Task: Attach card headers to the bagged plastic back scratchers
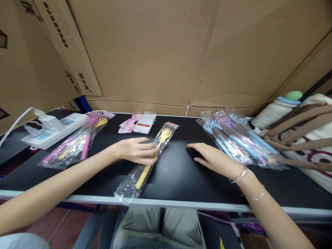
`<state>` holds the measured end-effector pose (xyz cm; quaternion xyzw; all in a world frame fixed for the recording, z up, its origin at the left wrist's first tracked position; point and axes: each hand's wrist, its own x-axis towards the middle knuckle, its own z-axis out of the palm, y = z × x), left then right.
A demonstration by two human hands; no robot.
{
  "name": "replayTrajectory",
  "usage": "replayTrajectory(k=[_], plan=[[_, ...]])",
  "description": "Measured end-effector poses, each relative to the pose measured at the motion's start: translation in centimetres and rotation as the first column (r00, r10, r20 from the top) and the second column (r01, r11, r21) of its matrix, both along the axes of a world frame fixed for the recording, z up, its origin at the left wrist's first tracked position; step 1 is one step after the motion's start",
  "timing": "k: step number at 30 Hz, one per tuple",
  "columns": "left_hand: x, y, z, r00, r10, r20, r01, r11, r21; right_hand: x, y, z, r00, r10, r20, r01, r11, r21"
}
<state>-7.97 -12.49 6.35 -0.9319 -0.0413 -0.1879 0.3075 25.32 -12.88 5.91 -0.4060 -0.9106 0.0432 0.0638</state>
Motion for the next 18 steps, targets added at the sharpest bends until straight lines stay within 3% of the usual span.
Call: replayTrajectory(k=[5,11,14,18], plan=[[-8.3,-0.7,0.6,0.974,0.211,0.081,-0.212,0.977,-0.003,0.3,-0.3,0.0,1.000,-0.010,-0.005,0.009,0.999,-0.053],[-17.7,0.3,0.1,0.875,0.483,-0.013,-0.483,0.875,0.027,0.4,-0.2,-0.3,0.999,-0.020,0.038,0.022,0.998,-0.061],[-19.8,1.3,-0.5,0.849,0.526,-0.043,-0.525,0.850,0.033,0.4,-0.1,-0.4,0.998,-0.026,0.052,0.028,0.999,-0.041],[-20.2,2.5,-1.1,0.840,0.533,-0.104,-0.535,0.845,0.007,0.2,-0.1,-0.3,0.999,-0.016,0.037,0.016,1.000,-0.008]])
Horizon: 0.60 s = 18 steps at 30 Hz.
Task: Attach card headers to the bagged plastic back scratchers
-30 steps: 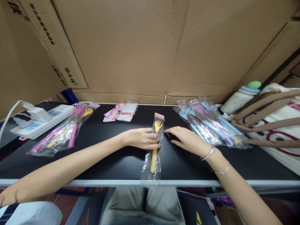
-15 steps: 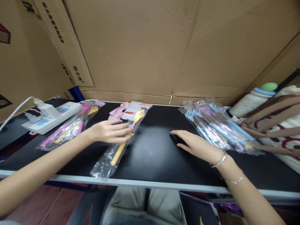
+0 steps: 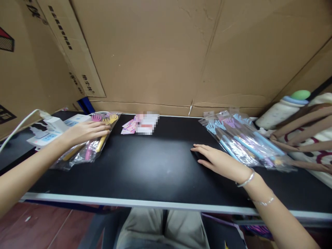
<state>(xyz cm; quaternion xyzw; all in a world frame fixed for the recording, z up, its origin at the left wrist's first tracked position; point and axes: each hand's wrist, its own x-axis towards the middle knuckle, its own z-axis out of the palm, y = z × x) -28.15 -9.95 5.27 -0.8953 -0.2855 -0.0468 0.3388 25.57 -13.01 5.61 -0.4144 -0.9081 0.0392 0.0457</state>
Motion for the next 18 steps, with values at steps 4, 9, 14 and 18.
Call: replayTrajectory(k=[4,9,14,18], plan=[[0.1,0.8,-0.4,0.999,0.007,-0.034,-0.008,0.999,-0.032,0.0,0.1,-0.1,1.000,0.007,-0.018,-0.007,1.000,0.017],[0.5,0.8,-0.2,0.997,0.067,0.022,-0.065,0.993,-0.098,0.1,0.2,-0.3,0.999,0.012,-0.031,-0.011,1.000,0.025],[0.2,0.4,0.5,0.996,0.079,0.040,-0.075,0.992,-0.097,0.0,0.1,-0.1,1.000,0.011,-0.011,-0.011,0.999,0.035],[0.0,0.3,1.6,0.978,0.204,0.049,-0.200,0.977,-0.067,-0.1,0.0,-0.1,1.000,0.013,-0.003,-0.013,0.999,0.039]])
